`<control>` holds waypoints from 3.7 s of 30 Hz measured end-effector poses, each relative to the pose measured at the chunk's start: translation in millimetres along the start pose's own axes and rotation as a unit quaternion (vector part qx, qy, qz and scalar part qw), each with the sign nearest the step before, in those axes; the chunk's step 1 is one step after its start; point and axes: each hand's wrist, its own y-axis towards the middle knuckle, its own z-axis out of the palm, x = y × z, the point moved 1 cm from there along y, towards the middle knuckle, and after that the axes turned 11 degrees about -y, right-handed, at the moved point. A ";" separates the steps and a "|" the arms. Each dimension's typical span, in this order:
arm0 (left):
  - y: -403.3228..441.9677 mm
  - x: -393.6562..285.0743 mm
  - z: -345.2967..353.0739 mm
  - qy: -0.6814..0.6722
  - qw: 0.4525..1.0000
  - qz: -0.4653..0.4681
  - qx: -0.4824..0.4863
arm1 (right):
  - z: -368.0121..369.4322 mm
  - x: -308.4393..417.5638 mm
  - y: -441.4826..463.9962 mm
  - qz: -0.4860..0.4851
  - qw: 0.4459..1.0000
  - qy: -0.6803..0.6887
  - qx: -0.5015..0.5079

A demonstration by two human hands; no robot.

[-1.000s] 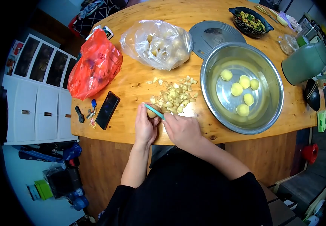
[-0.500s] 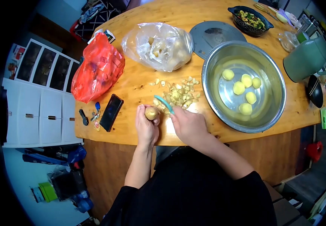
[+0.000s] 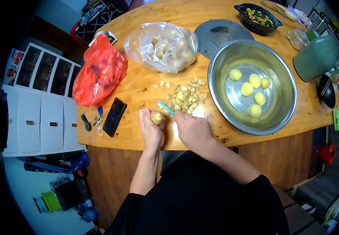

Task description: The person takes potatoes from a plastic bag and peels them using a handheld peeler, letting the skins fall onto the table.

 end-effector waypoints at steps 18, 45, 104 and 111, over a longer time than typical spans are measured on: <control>-0.8 0.0 -1.4 -0.019 1.000 0.013 -0.001 | -9.5 17.3 -0.7 -0.022 0.999 0.025 -0.016; -8.3 1.6 6.8 -0.032 0.999 -0.015 -0.033 | 2.8 23.5 5.7 0.058 0.993 0.096 0.021; -4.4 -3.6 23.6 -0.163 0.982 -0.083 -0.046 | -9.0 24.3 10.8 -0.002 0.997 0.073 -0.031; 5.0 -13.4 10.5 -0.266 0.954 -0.113 0.079 | -11.8 -8.4 17.3 0.108 0.980 0.169 0.016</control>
